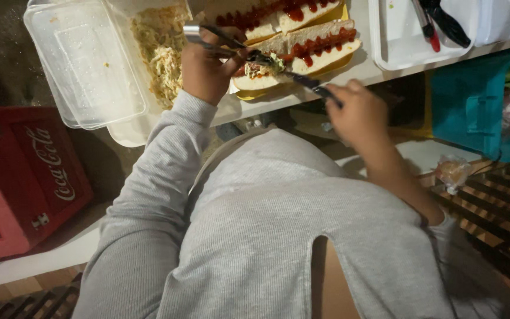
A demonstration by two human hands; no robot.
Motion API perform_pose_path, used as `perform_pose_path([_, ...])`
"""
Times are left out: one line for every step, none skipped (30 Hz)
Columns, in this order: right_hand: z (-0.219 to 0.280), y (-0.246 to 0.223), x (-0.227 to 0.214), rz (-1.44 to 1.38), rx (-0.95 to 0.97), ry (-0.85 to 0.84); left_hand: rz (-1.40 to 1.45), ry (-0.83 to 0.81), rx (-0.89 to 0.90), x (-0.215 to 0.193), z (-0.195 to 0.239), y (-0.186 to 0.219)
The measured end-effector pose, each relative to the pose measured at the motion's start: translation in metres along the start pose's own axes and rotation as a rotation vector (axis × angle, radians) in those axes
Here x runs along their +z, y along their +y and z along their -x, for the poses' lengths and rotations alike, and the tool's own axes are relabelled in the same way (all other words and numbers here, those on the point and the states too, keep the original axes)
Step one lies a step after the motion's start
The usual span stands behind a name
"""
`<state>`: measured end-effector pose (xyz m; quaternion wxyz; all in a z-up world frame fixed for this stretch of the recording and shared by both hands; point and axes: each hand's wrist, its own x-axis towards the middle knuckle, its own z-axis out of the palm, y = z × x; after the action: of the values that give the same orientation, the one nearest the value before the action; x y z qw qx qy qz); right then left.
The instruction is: The person assembles hot dogs by squeezing ketchup onto sausages in buns, adding a creamy mixture with tongs, and grating cheese over the top. The person handles the ketchup bottle, tongs, and cheese grater while working at a food preparation station.
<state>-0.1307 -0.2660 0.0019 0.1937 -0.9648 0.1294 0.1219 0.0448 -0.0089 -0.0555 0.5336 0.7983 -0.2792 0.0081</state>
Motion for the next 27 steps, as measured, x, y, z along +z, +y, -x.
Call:
perform_pose_path([0.0,0.009,-0.003,-0.002,-0.018,0.08,0.032,0.013,0.003,0.003,0.0,0.001])
perform_pose_path([0.0,0.016,-0.004,-0.006,-0.036,0.16,0.063,0.025,0.006,0.005,0.0,0.001])
perform_pose_path([0.0,0.023,-0.003,0.002,-0.029,0.171,0.062,0.016,0.023,0.009,-0.001,0.002])
perform_pose_path([-0.002,0.029,-0.003,0.009,-0.025,0.184,0.06,0.01,0.041,0.014,-0.004,0.003])
perform_pose_path([-0.004,0.033,-0.003,0.016,-0.021,0.197,0.057,0.003,0.059,0.018,-0.007,0.004])
perform_pose_path([-0.004,0.038,-0.002,0.009,-0.009,0.198,0.05,-0.016,0.034,0.022,-0.01,0.004])
perform_pose_path([-0.004,0.042,-0.003,0.001,0.003,0.199,0.043,-0.035,0.008,0.027,-0.012,0.005])
perform_pose_path([-0.005,0.046,-0.004,-0.005,0.017,0.203,0.038,-0.055,-0.014,0.032,-0.016,0.006])
perform_pose_path([-0.006,0.05,-0.006,-0.018,0.024,0.204,-0.022,-0.071,-0.016,0.037,-0.019,0.007])
perform_pose_path([-0.006,0.053,-0.008,-0.03,0.032,0.204,-0.081,-0.087,-0.02,0.042,-0.021,0.008])
perform_pose_path([-0.006,0.056,-0.011,-0.043,0.039,0.204,-0.141,-0.104,-0.023,0.048,-0.024,0.01])
perform_pose_path([-0.005,0.059,-0.013,-0.038,0.033,0.211,-0.1,-0.079,0.007,0.054,-0.026,0.011])
perform_pose_path([-0.005,0.061,-0.016,-0.033,0.027,0.218,-0.06,-0.055,0.037,0.061,-0.029,0.012])
perform_pose_path([-0.004,0.062,-0.018,-0.029,0.02,0.225,-0.02,-0.03,0.066,0.069,-0.031,0.013])
perform_pose_path([-0.004,0.064,-0.02,-0.033,0.021,0.229,-0.007,-0.025,0.092,0.075,-0.034,0.013])
perform_pose_path([-0.004,0.065,-0.022,-0.038,0.02,0.233,0.005,-0.02,0.118,0.082,-0.037,0.013])
perform_pose_path([-0.004,0.066,-0.024,-0.042,0.02,0.238,0.017,-0.014,0.143,0.088,-0.04,0.013])
perform_pose_path([-0.004,0.067,-0.026,-0.058,0.031,0.229,-0.004,-0.018,0.144,0.093,-0.043,0.011])
perform_pose_path([-0.003,0.068,-0.028,-0.073,0.042,0.221,-0.025,-0.023,0.144,0.098,-0.047,0.01])
perform_pose_path([-0.003,0.07,-0.03,-0.087,0.055,0.212,-0.045,-0.027,0.143,0.103,-0.049,0.008])
perform_pose_path([-0.002,0.072,-0.032,-0.085,0.051,0.217,-0.058,-0.034,0.14,0.109,-0.051,0.007])
perform_pose_path([-0.002,0.073,-0.033,-0.084,0.045,0.222,-0.074,-0.04,0.138,0.113,-0.053,0.006])
perform_pose_path([-0.003,0.075,-0.035,-0.084,0.039,0.227,-0.09,-0.046,0.135,0.117,-0.056,0.005])
perform_pose_path([-0.004,0.077,-0.036,-0.072,0.056,0.214,-0.077,-0.049,0.14,0.122,-0.058,0.005])
perform_pose_path([-0.004,0.079,-0.037,-0.059,0.073,0.201,-0.064,-0.053,0.145,0.126,-0.059,0.006])
perform_pose_path([-0.005,0.082,-0.039,-0.047,0.09,0.188,-0.05,-0.056,0.15,0.13,-0.061,0.007])
perform_pose_path([-0.006,0.085,-0.04,-0.053,0.072,0.196,-0.008,-0.07,0.155,0.134,-0.062,0.009])
